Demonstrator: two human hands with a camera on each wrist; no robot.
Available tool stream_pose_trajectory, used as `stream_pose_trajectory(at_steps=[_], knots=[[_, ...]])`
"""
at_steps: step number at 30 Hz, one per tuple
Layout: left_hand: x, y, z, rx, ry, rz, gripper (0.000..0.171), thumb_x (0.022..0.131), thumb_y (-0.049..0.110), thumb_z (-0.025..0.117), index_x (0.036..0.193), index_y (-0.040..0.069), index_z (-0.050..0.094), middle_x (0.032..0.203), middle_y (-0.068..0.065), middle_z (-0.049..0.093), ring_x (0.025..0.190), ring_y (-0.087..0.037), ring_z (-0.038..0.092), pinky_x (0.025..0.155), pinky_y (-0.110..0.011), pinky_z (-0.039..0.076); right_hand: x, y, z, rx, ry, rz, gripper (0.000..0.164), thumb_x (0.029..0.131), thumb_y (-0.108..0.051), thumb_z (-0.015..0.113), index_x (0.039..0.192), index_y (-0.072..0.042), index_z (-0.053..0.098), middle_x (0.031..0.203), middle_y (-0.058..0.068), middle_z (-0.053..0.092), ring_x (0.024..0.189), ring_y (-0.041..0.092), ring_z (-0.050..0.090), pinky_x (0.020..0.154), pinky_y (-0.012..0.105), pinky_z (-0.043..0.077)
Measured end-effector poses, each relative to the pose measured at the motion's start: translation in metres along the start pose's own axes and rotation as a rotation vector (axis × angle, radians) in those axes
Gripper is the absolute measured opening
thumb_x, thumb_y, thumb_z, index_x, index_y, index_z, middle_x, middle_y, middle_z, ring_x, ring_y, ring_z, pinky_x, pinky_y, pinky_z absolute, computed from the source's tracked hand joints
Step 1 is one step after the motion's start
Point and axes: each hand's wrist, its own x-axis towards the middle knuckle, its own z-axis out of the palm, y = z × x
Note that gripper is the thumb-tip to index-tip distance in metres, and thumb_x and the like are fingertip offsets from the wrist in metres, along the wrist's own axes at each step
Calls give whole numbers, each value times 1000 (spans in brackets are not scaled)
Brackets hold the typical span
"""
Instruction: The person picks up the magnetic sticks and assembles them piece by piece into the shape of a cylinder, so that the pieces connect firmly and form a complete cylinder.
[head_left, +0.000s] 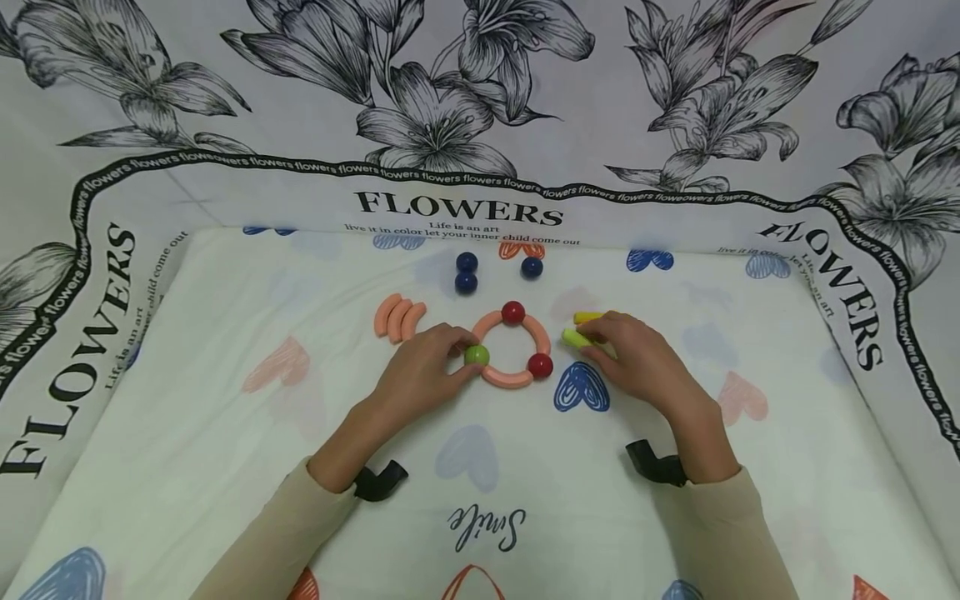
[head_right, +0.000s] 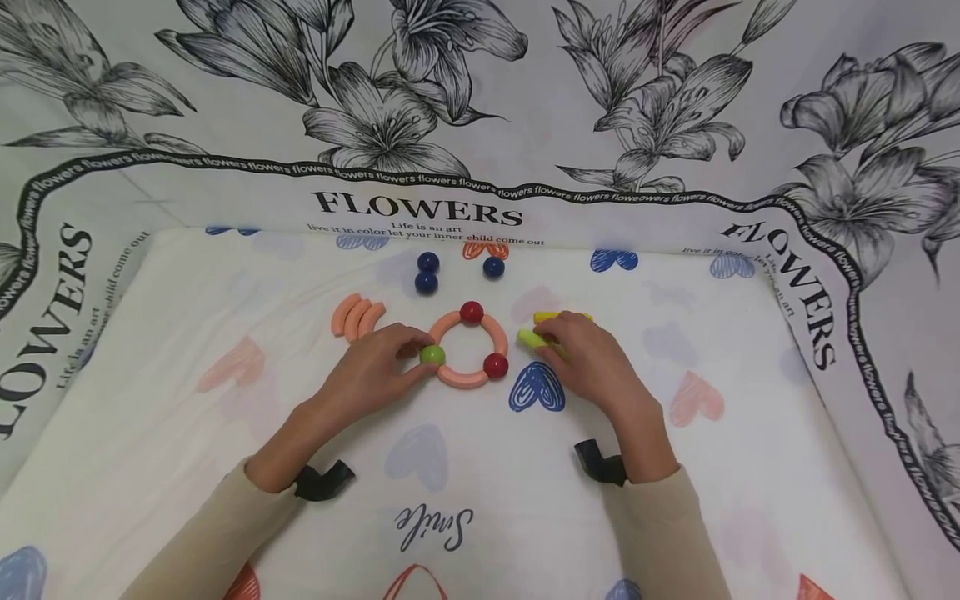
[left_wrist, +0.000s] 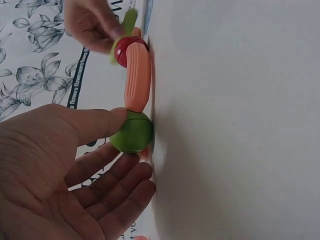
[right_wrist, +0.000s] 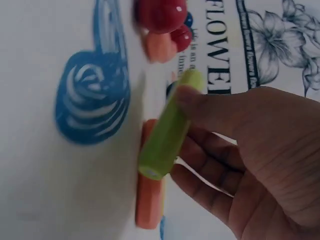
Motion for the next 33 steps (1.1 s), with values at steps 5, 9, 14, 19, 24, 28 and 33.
stream_pose_trajectory(at_steps=[5,9,14,19,24,28,33], knots=[[1,1,0,8,-2,1,31,95,32,81,120,14,76,103,-3,73,95,-18,65,83,-36,56,6,-12,-3,142,63,-68,34,100,-13,73,133,-6,69,123,12,70,114,29,72,103,50,59],[0,-1,-2,14,-11,-21,32,95,34,80,121,15,76,107,-2,74,99,-18,67,86,-38,58,8,-28,-4,268,96,-119,34,100,-12,73,132,-5,65,124,13,70,114,30,74,100,48,61],[-2,-2,-4,11,-4,-27,34,95,34,80,122,14,76,108,-3,74,100,-19,68,87,-39,58,8,-50,-3,369,178,-173,35,97,-15,78,129,-6,67,119,11,75,108,26,75,95,47,63],[-1,-1,-2,7,-9,-15,34,95,34,80,122,14,75,109,-3,74,100,-19,68,88,-39,58,6,-59,2,433,275,-207,39,94,-13,81,130,-7,67,114,9,75,104,22,74,89,43,65],[0,0,-1,8,-16,-23,34,95,35,80,122,15,75,109,-2,74,101,-18,68,88,-39,58,11,-59,12,496,308,-198,39,96,-15,80,131,-6,66,117,10,74,110,24,72,90,37,65],[-1,1,-2,1,-8,-22,33,94,35,81,120,16,76,108,-1,74,100,-18,68,88,-39,58,17,-63,23,577,272,-215,34,97,-15,78,128,-7,67,117,9,73,110,22,70,89,32,64],[0,0,-2,-6,2,-4,31,94,34,81,119,16,76,107,-1,73,100,-17,68,87,-39,58,22,-73,38,710,257,-300,29,95,-5,78,122,-5,67,114,10,72,107,20,70,91,28,63]])
